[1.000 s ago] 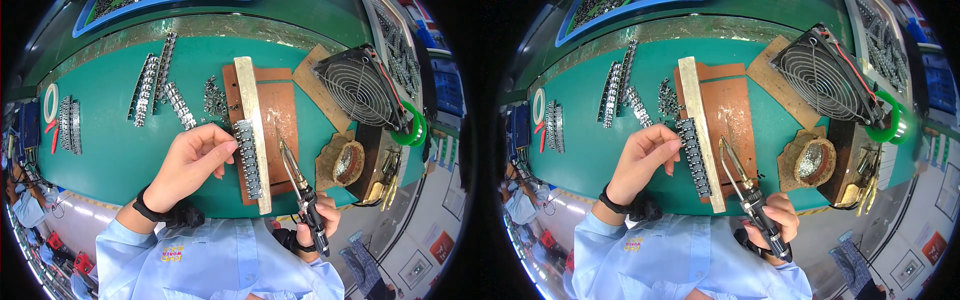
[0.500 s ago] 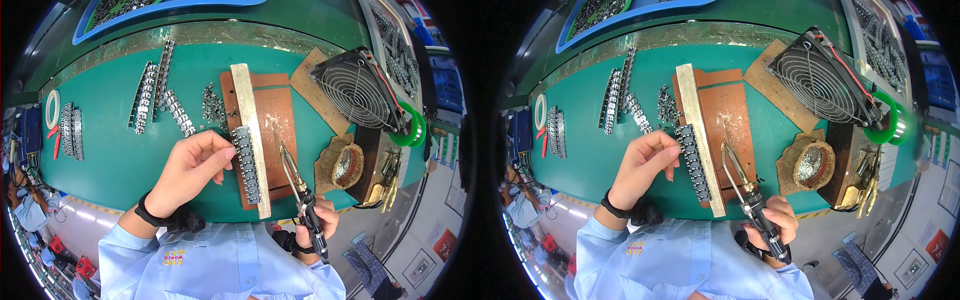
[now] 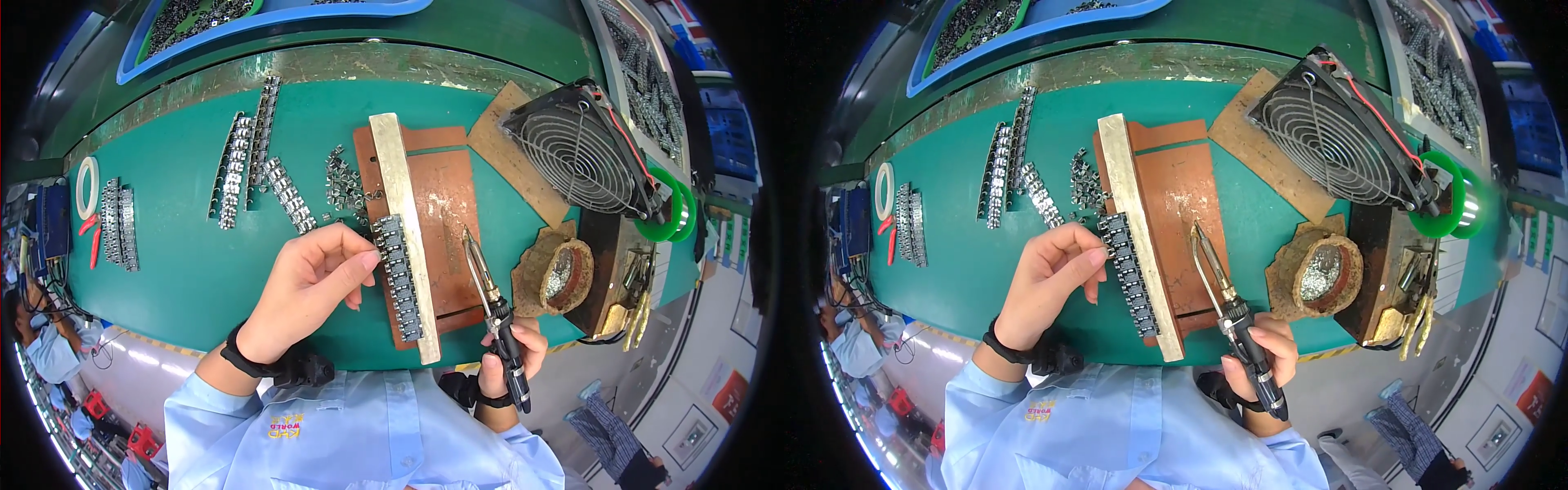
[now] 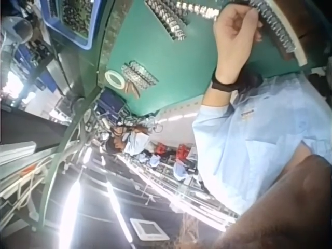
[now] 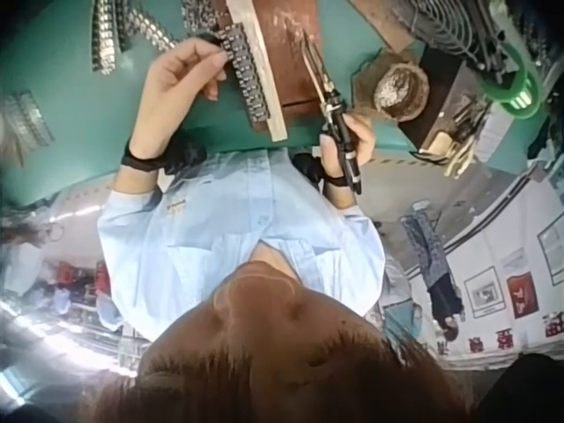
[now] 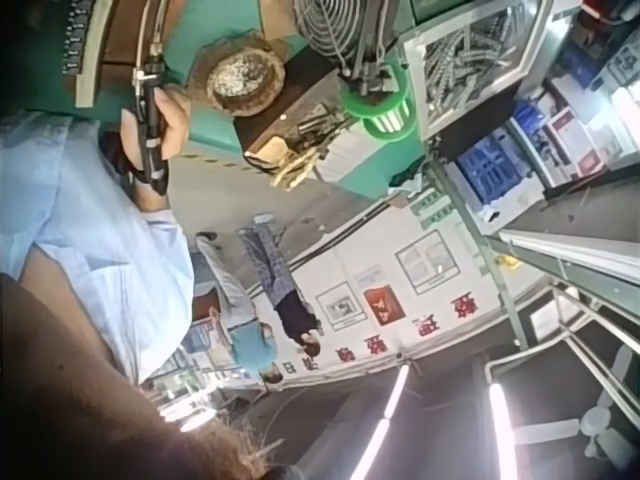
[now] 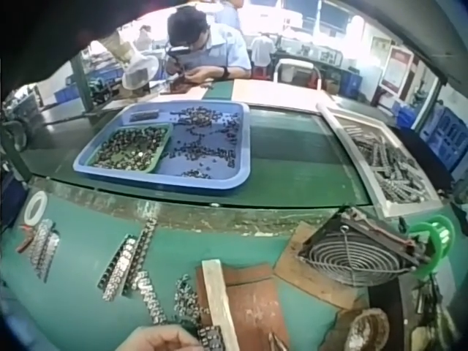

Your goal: Soldering electronic components onto a metal strip at an assembly station.

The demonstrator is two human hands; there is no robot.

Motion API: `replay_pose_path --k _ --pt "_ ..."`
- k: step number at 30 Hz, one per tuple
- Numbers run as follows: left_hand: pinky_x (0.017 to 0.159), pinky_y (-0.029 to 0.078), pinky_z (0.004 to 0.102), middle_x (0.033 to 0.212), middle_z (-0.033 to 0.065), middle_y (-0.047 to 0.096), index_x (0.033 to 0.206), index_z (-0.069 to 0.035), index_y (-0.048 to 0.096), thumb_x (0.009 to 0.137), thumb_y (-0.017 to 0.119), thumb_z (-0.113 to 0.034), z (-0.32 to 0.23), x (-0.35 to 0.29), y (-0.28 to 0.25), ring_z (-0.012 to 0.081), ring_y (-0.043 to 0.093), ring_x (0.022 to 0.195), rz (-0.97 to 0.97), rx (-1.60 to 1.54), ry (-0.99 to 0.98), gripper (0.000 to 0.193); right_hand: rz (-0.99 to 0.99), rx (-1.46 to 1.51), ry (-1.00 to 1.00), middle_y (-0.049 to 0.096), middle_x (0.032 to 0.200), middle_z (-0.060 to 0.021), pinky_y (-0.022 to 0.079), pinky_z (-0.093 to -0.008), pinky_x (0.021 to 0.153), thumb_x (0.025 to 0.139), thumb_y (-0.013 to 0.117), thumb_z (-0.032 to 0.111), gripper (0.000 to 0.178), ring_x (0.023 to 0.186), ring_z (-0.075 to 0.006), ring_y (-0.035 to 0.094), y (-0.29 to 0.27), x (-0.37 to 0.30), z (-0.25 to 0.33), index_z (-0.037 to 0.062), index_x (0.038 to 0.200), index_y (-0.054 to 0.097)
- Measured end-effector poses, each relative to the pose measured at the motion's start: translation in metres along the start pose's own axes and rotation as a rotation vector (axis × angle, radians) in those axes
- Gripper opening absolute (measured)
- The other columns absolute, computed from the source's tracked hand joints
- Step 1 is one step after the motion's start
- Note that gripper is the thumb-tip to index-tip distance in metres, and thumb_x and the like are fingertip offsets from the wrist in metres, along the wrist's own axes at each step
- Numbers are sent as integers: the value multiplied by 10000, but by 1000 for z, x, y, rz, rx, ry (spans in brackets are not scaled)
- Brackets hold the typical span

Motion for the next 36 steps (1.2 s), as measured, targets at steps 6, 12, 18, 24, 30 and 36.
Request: replay_pose_path --k 6,12,18,24,30,36 --pt "517 418 189 714 8 556 864 -7 545 860 536 -103 -1 -5 2 50 504 568 13 -6 3 96 2 -18 -15 524 848 -133 424 -339 697 692 719 176 432 769 -232 512 -3 -1 3 11 998 463" --pt "515 409 190 716 3 554 877 -5 556 850 550 -92 -21 -15 -7 51 509 588 -174 180 124 91 -23 -20 -30 528 836 -136 430 -339 690 691 718 182 429 757 -234 518 -5 -7 9 8 993 469" --pt "505 388 238 686 40 533 833 -22 567 749 628 -29 -34 -32 -15 125 525 579 -322 894 465 103 35 -125 -89 472 833 -105 415 -252 556 729 682 288 481 643 -149 489 -9 -14 12 39 1052 427" --pt "505 394 279 706 84 524 800 -24 555 702 640 -1 -24 -34 9 195 526 567 -298 1077 561 132 44 -123 -115 472 837 -106 415 -253 554 729 681 282 482 642 -150 488 -14 -13 12 39 1058 425" --pt "567 426 255 793 90 554 800 -4 545 721 626 11 -16 -32 12 173 574 692 -347 901 460 114 65 -105 -120 468 842 -109 416 -252 551 731 677 269 469 638 -150 487 -17 -12 6 39 1052 425" --pt "637 447 227 843 54 573 869 6 542 783 597 -7 -4 -32 15 119 576 758 -178 327 170 102 -8 -18 -70 520 808 -118 423 -310 617 691 705 193 430 683 -200 506 -19 -10 5 17 1000 463"
Point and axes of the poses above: each hand's wrist, its own x-axis towards the middle knuckle, its own y-axis out of the palm, z = x × y, the point moved 4 cm from there along x, towards the middle knuckle
